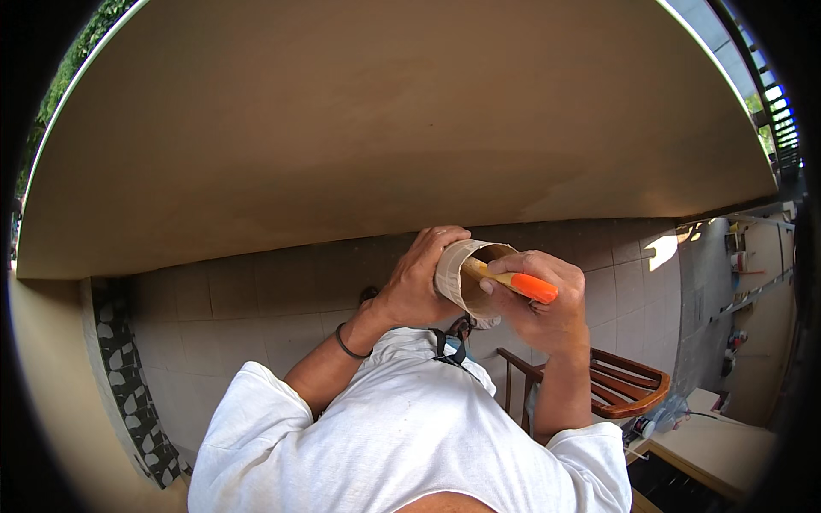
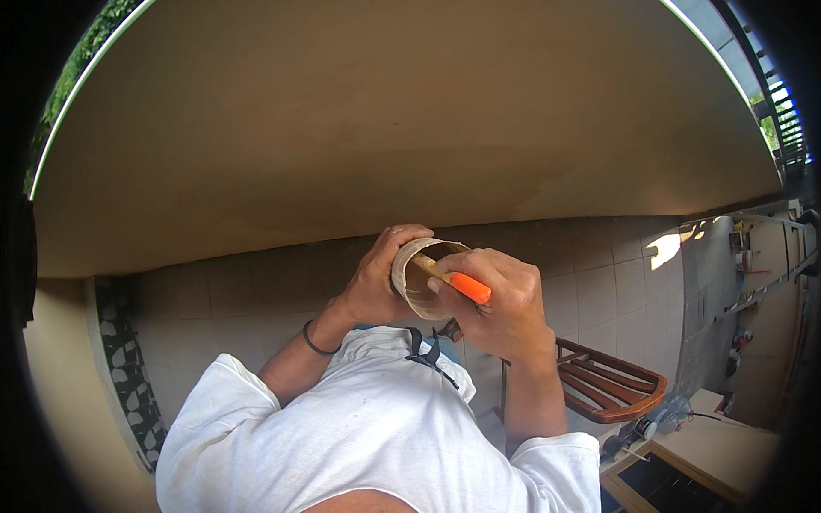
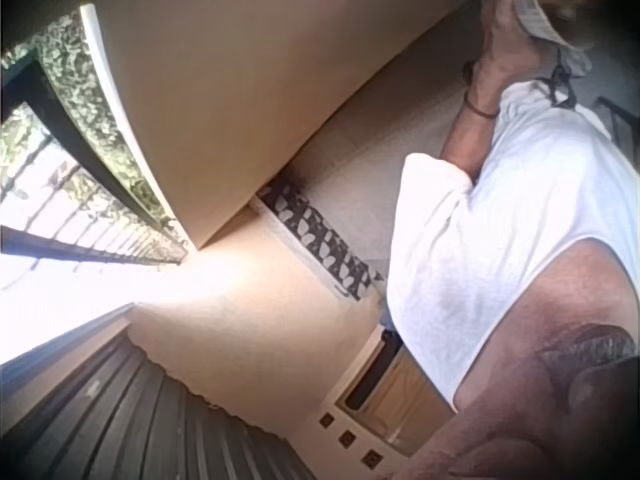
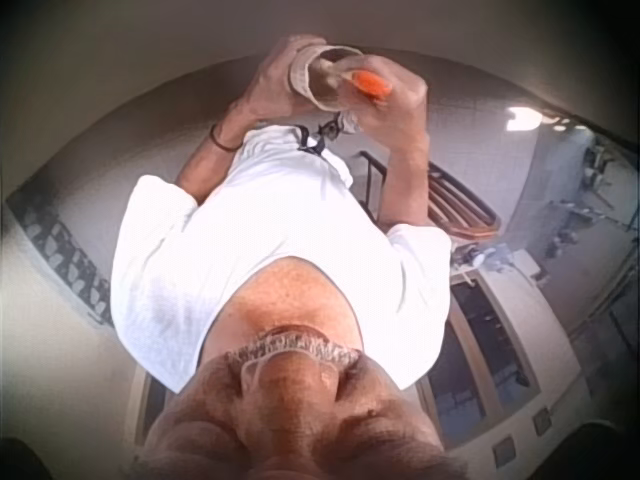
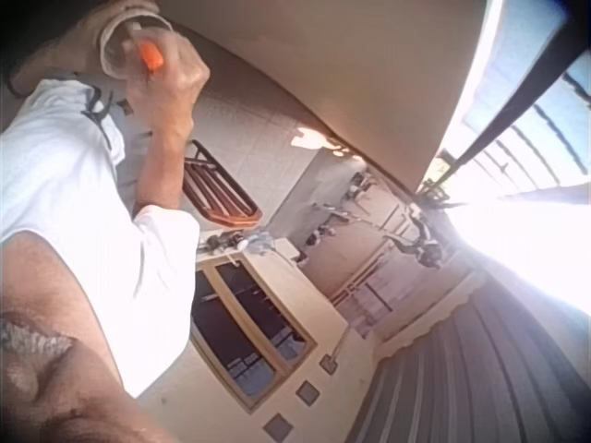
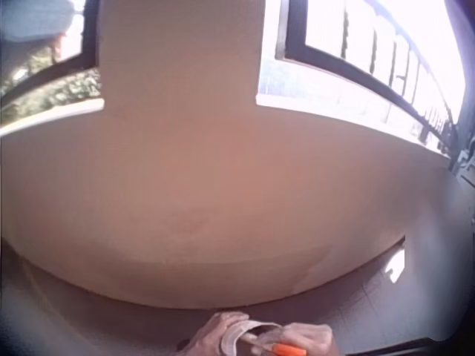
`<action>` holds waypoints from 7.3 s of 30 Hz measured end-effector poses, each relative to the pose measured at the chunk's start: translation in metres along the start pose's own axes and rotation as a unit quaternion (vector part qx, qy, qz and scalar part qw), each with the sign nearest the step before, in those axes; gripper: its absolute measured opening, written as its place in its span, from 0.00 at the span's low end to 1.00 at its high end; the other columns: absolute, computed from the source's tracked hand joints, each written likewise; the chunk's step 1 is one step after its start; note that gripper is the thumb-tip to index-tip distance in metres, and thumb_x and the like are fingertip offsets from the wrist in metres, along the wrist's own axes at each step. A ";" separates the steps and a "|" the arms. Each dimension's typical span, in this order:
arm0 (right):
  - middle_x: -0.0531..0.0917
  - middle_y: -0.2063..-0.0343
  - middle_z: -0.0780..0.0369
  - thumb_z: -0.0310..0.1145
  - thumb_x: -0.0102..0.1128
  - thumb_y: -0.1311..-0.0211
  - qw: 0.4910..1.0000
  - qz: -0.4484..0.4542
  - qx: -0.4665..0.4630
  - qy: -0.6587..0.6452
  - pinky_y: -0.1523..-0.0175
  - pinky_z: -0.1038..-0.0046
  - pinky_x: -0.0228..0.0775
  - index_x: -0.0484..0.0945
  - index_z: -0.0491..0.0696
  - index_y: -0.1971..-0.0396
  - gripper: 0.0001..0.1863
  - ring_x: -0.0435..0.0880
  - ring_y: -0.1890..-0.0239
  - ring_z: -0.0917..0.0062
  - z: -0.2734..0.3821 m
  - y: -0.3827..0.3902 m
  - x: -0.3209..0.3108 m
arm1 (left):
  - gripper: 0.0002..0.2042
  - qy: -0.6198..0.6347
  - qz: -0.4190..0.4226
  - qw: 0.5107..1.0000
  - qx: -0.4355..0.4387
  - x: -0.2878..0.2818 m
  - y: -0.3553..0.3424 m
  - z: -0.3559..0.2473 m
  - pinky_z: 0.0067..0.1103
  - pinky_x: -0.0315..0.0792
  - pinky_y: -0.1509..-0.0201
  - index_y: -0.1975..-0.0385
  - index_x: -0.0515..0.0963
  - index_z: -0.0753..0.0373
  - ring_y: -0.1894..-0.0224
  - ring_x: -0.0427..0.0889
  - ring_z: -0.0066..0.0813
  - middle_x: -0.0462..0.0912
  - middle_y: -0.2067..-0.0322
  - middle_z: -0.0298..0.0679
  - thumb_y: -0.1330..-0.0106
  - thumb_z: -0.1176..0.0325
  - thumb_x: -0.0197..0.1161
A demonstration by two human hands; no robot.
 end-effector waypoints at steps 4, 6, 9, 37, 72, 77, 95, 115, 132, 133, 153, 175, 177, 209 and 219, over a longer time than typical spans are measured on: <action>0.92 0.69 0.58 0.21 0.80 0.42 0.987 -0.103 0.081 -0.090 0.63 0.75 0.83 0.88 0.42 0.64 0.09 0.92 0.67 0.75 0.012 0.009 -0.007 | 0.48 -0.006 0.002 1.000 -0.020 -0.010 0.004 0.000 0.36 0.77 0.32 0.33 0.73 0.62 0.35 0.80 0.46 0.80 0.38 0.46 0.60 0.70 0.92; 0.91 0.69 0.59 0.19 0.79 0.39 0.973 -0.154 0.112 -0.134 0.63 0.79 0.81 0.87 0.39 0.63 0.07 0.89 0.66 0.81 0.017 0.012 -0.004 | 0.49 -0.002 0.003 1.000 -0.027 -0.015 0.007 0.003 0.36 0.77 0.32 0.33 0.73 0.62 0.35 0.80 0.45 0.79 0.37 0.46 0.61 0.70 0.92; 0.91 0.67 0.58 0.18 0.78 0.39 0.972 -0.157 0.128 -0.115 0.63 0.78 0.81 0.87 0.38 0.63 0.08 0.89 0.67 0.80 0.016 0.015 0.008 | 0.49 -0.003 0.000 0.999 -0.041 -0.020 0.012 0.013 0.36 0.76 0.32 0.33 0.73 0.61 0.35 0.80 0.45 0.79 0.37 0.45 0.61 0.71 0.92; 0.89 0.66 0.57 0.19 0.72 0.33 0.926 -0.235 0.128 -0.266 0.58 0.76 0.80 0.83 0.40 0.60 0.06 0.88 0.65 0.78 -0.008 0.002 0.068 | 0.46 -0.002 -0.050 0.993 -0.110 -0.057 0.031 0.033 0.39 0.72 0.28 0.32 0.72 0.61 0.33 0.77 0.53 0.77 0.36 0.48 0.58 0.73 0.86; 0.89 0.52 0.58 0.27 0.71 0.29 0.713 -0.392 0.008 -0.581 0.40 0.64 0.83 0.81 0.52 0.49 0.12 0.89 0.48 0.72 -0.061 -0.048 -0.005 | 0.48 0.057 -0.010 0.995 -0.087 -0.025 0.011 0.010 0.34 0.77 0.32 0.30 0.71 0.60 0.35 0.82 0.40 0.79 0.37 0.43 0.55 0.70 0.91; 0.89 0.51 0.52 0.19 0.73 0.33 0.802 -0.392 -0.177 -0.414 0.42 0.63 0.85 0.82 0.49 0.50 0.15 0.91 0.48 0.65 -0.078 -0.101 -0.036 | 0.47 0.050 -0.065 0.986 -0.143 0.002 0.027 0.009 0.34 0.77 0.31 0.31 0.71 0.61 0.34 0.82 0.39 0.80 0.37 0.43 0.55 0.69 0.91; 0.90 0.55 0.48 0.15 0.74 0.36 0.848 -0.326 -0.259 -0.329 0.44 0.63 0.85 0.80 0.50 0.53 0.17 0.92 0.50 0.64 -0.096 -0.127 -0.048 | 0.51 0.039 -0.107 0.980 -0.163 0.062 0.004 0.004 0.35 0.76 0.30 0.28 0.68 0.64 0.33 0.80 0.39 0.78 0.34 0.45 0.55 0.71 0.93; 0.89 0.55 0.48 0.18 0.74 0.35 0.769 -0.579 -0.137 -0.235 0.44 0.64 0.86 0.83 0.46 0.55 0.12 0.91 0.54 0.65 -0.181 -0.070 -0.174 | 0.46 0.010 -0.080 0.986 -0.148 0.088 -0.018 0.003 0.35 0.79 0.32 0.33 0.74 0.63 0.35 0.82 0.41 0.78 0.36 0.45 0.56 0.70 0.92; 0.91 0.60 0.51 0.18 0.76 0.36 0.777 -0.553 -0.148 -0.260 0.52 0.71 0.89 0.83 0.41 0.57 0.11 0.92 0.57 0.71 -0.255 -0.075 -0.245 | 0.47 0.052 -0.025 0.974 -0.219 0.163 -0.037 0.015 0.34 0.79 0.32 0.32 0.72 0.64 0.36 0.82 0.40 0.79 0.36 0.45 0.57 0.72 0.91; 0.91 0.60 0.50 0.18 0.76 0.36 0.767 -0.574 -0.139 -0.250 0.53 0.71 0.89 0.84 0.40 0.57 0.11 0.92 0.57 0.71 -0.265 -0.070 -0.259 | 0.47 0.055 -0.024 0.974 -0.219 0.167 -0.040 0.013 0.34 0.79 0.32 0.32 0.72 0.64 0.36 0.82 0.40 0.79 0.37 0.45 0.57 0.72 0.91; 0.91 0.60 0.51 0.17 0.75 0.35 0.739 -0.614 -0.138 -0.240 0.50 0.69 0.90 0.85 0.40 0.57 0.10 0.91 0.56 0.70 -0.323 -0.051 -0.348 | 0.46 0.011 0.016 0.989 -0.146 0.216 -0.100 0.002 0.34 0.78 0.32 0.33 0.74 0.64 0.36 0.83 0.41 0.79 0.37 0.46 0.57 0.73 0.91; 0.88 0.63 0.55 0.15 0.78 0.46 0.742 -0.551 -0.174 0.340 0.60 0.68 0.85 0.89 0.47 0.61 0.14 0.91 0.59 0.66 -0.274 -0.088 -0.295 | 0.45 -0.004 0.022 0.994 -0.108 0.206 -0.094 0.012 0.34 0.78 0.32 0.34 0.74 0.65 0.37 0.83 0.42 0.82 0.38 0.46 0.56 0.72 0.91; 0.88 0.63 0.55 0.16 0.79 0.48 0.763 -0.515 -0.212 0.328 0.61 0.68 0.84 0.89 0.48 0.61 0.15 0.91 0.61 0.67 -0.255 -0.098 -0.257 | 0.44 0.022 0.000 0.991 -0.129 0.203 -0.087 0.016 0.35 0.78 0.33 0.35 0.76 0.64 0.36 0.82 0.41 0.80 0.37 0.45 0.55 0.66 0.93; 0.88 0.60 0.52 0.15 0.82 0.60 0.864 -0.362 -0.325 0.129 0.59 0.69 0.85 0.91 0.48 0.62 0.21 0.91 0.61 0.65 -0.050 -0.139 0.007 | 0.47 0.269 -0.156 0.917 -0.251 0.040 0.043 0.018 0.31 0.78 0.33 0.31 0.73 0.65 0.39 0.84 0.32 0.85 0.41 0.40 0.55 0.70 0.92; 0.87 0.59 0.54 0.10 0.73 0.39 0.838 -0.460 -0.233 -0.180 0.48 0.66 0.87 0.80 0.43 0.56 0.17 0.90 0.55 0.65 -0.079 -0.141 -0.019 | 0.51 0.257 -0.167 0.920 -0.243 0.007 0.092 0.026 0.32 0.80 0.34 0.32 0.74 0.66 0.40 0.85 0.33 0.87 0.42 0.41 0.60 0.62 0.96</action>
Point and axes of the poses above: each hand's wrist, its own y-axis away from the middle knuckle, its own x-axis out of the palm, z = x × y, the point moved 1 cm from there along -y, towards the middle knuckle
